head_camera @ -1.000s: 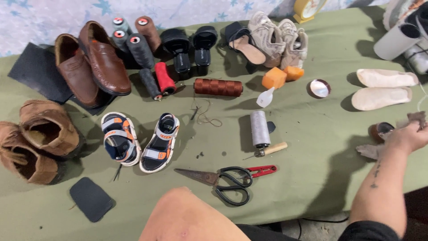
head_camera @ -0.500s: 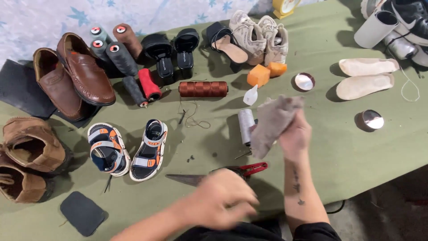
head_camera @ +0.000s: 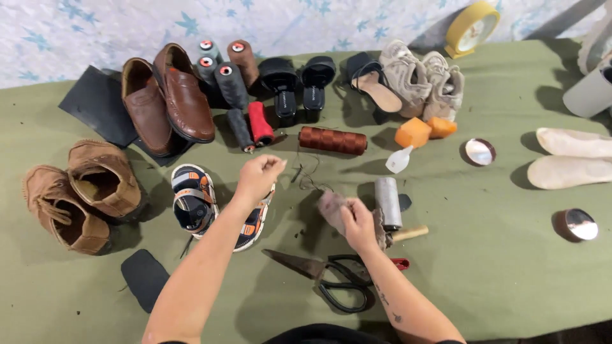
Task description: The person wipes a black high-heeled shoe with a cloth, then uses a red utility knife to scrape the sole of a child's sneaker. The person handles the shoes and tools on a table covered with various shoe repair supplies.
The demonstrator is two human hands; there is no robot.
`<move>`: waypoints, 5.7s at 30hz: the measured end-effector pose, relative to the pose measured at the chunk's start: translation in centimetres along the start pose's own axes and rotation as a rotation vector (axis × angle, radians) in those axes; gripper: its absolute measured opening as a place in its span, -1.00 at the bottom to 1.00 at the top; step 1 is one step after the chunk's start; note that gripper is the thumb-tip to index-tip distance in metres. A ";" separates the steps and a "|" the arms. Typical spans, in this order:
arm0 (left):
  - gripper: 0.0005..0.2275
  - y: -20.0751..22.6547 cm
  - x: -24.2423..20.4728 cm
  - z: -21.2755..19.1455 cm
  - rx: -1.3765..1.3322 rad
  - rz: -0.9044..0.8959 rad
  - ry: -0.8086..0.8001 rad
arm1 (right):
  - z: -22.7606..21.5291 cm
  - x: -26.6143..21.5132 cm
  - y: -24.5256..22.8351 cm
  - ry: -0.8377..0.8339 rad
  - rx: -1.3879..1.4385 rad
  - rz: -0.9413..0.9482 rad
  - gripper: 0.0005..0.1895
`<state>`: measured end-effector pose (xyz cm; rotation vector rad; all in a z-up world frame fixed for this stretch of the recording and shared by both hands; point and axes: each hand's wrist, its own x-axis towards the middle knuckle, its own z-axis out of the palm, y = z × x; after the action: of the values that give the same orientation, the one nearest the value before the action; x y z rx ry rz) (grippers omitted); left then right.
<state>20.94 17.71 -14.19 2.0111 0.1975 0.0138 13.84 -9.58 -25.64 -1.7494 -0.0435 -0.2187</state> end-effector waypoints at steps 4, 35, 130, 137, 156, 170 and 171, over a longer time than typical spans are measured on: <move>-0.85 -0.8 5.5 0.7 -0.007 -0.009 0.095 | 0.2 -0.4 1.1 -0.091 -0.082 -0.070 -0.92; -0.59 0.1 18.4 5.1 -0.347 -0.202 0.483 | -0.1 0.5 -1.2 -0.275 -0.355 -0.258 -0.42; -0.37 -13.8 -24.2 7.6 0.085 0.649 0.244 | 1.4 -6.2 -12.7 -0.955 -0.645 -0.199 -0.27; -0.50 -13.8 -24.4 7.7 0.174 0.743 0.262 | 6.8 -4.3 -7.9 -0.730 -0.918 -0.224 0.14; -0.16 -11.7 -24.0 6.4 -0.154 0.397 0.092 | 5.8 -3.0 -8.6 -0.759 -0.663 -0.156 -0.66; -0.14 -13.2 -24.0 6.9 -0.182 0.473 0.085 | 5.4 -6.4 -10.1 -0.777 -0.780 -0.279 -0.09; -0.07 -14.1 -23.9 7.2 -0.166 0.419 0.094 | 5.1 -6.7 -10.4 -0.817 -0.798 -0.279 -0.06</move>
<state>-3.83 13.67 -28.08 1.8546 -0.1642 0.3784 6.28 -1.94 -17.59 -2.5176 -0.9001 0.3440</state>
